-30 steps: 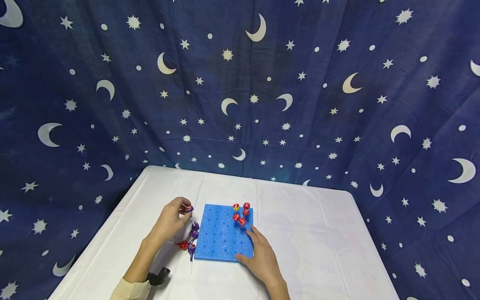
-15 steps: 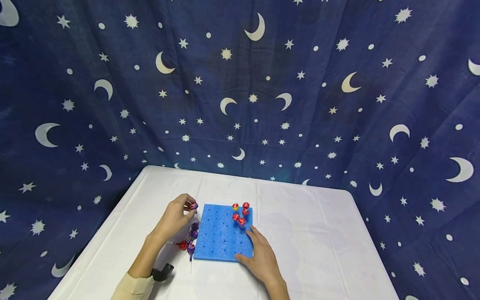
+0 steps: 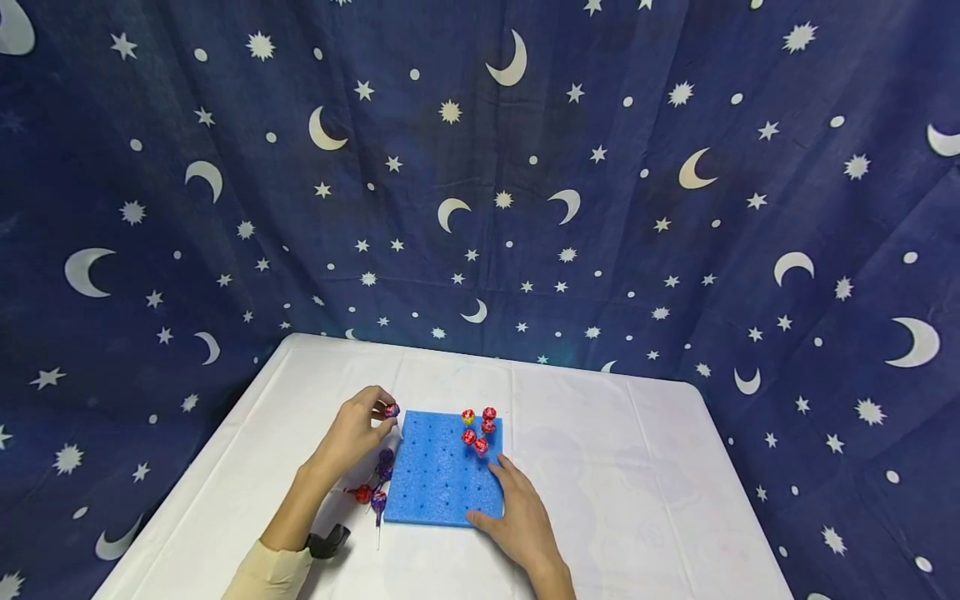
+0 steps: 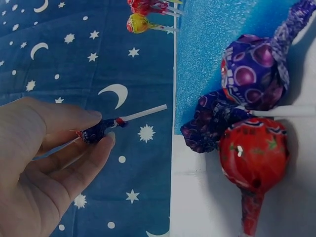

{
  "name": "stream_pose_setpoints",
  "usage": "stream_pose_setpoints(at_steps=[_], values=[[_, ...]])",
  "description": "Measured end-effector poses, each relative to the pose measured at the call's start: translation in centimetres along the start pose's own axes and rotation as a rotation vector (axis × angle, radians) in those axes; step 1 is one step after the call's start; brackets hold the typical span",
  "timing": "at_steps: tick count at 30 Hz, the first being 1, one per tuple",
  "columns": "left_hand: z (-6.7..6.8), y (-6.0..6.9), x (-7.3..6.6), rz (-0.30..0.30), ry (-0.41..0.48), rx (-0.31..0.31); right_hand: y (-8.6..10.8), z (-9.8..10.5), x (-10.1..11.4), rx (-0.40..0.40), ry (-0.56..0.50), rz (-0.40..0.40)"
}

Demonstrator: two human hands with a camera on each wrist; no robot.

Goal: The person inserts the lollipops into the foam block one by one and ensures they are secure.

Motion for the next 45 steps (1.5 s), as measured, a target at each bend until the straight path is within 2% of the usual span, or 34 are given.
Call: stream_pose_setpoints(at_steps=[6,18,24,40,45], values=[[-0.3,-0.3,-0.1,-0.024,-0.004,-0.005,0.0,0.0,0.1,0.0,0.0,-0.004],[-1.0,-1.2,-0.5,-0.028,-0.04,-0.008,0.4,0.1,0.1,-0.027,-0.003,0.021],[-1.4,-1.5,0.0,-0.043,-0.058,0.0,0.5,0.2,0.3,-0.001,0.002,0.008],[-2.1,-2.3,0.7,-0.114,-0.086,-0.027,0.2,0.1,0.3,-0.007,0.005,0.002],[-2.2,-2.4,0.8,-0.135,-0.086,-0.018,0.2,0.1,0.2,-0.01,0.0,0.004]])
Point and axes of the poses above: each hand's wrist, its own y-axis away from the middle knuckle, its own z-axis out of the back of the hand, x = y × z, the point moved 2 cm from there along -y, towards the middle knuckle, and after that the axes turned 15 degrees about y, right-handed, at the moved point
